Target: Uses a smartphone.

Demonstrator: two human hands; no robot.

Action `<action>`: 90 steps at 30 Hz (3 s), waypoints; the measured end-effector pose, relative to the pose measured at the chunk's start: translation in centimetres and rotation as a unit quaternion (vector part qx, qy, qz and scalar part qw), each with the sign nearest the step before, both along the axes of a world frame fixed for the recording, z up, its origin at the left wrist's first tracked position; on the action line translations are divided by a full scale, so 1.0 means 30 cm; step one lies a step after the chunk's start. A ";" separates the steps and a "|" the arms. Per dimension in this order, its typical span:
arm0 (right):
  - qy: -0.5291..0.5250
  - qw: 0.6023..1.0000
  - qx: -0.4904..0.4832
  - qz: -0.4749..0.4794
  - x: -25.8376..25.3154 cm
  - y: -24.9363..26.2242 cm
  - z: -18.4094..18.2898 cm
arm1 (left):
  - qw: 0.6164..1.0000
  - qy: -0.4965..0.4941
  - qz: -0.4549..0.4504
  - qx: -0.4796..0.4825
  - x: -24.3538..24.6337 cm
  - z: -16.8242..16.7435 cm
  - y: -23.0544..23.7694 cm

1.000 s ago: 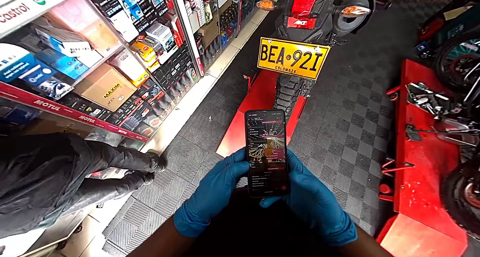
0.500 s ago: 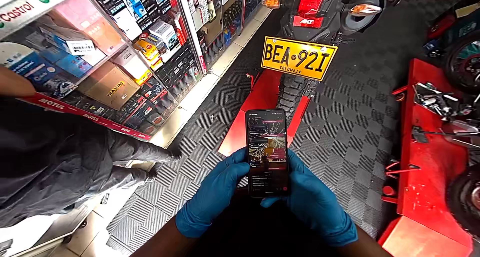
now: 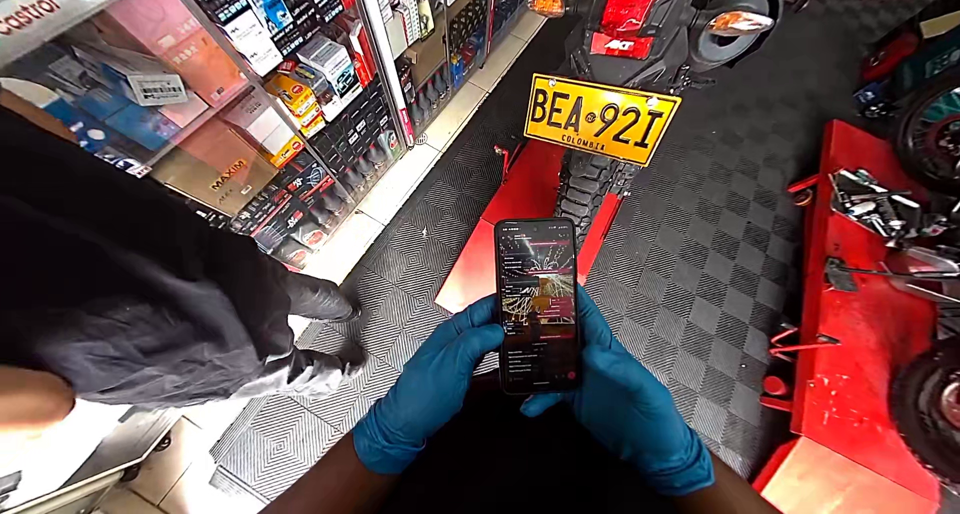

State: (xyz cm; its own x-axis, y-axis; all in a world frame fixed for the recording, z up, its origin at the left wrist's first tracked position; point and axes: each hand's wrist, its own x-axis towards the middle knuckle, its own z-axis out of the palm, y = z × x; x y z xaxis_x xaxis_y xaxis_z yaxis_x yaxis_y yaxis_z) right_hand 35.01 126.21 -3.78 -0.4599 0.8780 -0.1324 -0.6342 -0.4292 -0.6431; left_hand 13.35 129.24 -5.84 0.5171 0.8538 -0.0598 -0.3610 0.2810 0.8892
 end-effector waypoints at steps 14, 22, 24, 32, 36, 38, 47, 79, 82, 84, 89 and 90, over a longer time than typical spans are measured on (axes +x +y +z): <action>-0.003 1.000 -0.012 -0.014 0.031 0.004 0.000 | 1.000 0.012 -0.008 0.001 0.030 -0.003 0.017; 0.017 1.000 -0.010 -0.004 0.042 0.019 -0.006 | 1.000 0.022 0.004 0.008 0.035 -0.016 0.022; 0.019 1.000 -0.008 -0.002 0.044 0.025 -0.006 | 1.000 0.022 0.006 0.011 0.037 -0.016 0.026; 0.000 1.000 -0.003 0.006 0.065 0.051 0.005 | 0.999 0.022 0.003 0.027 0.050 -0.017 0.056; -0.033 0.999 -0.005 0.000 0.062 0.060 0.025 | 1.000 0.006 0.008 0.005 0.058 -0.008 0.062; -0.042 0.999 0.003 -0.002 0.058 0.064 0.029 | 1.000 0.005 0.011 -0.002 0.057 -0.004 0.063; -0.085 0.996 0.026 -0.004 0.035 0.055 0.050 | 1.000 -0.006 0.006 -0.001 0.036 0.009 0.057; -0.118 0.992 0.030 -0.015 -0.026 -0.019 0.051 | 0.998 -0.048 -0.037 -0.018 -0.026 0.000 -0.007; -0.126 0.992 0.020 -0.016 -0.031 -0.025 0.054 | 0.998 -0.047 -0.036 -0.019 -0.028 0.004 -0.008; -0.130 0.991 0.017 -0.020 -0.036 -0.028 0.052 | 0.998 -0.045 -0.032 -0.024 -0.032 0.006 -0.011; -0.146 0.989 0.010 -0.026 -0.047 -0.031 0.051 | 0.998 -0.040 -0.032 -0.023 -0.038 0.007 -0.014; -0.148 0.988 0.009 -0.028 -0.050 -0.031 0.051 | 0.998 -0.039 -0.034 -0.021 -0.041 0.008 -0.014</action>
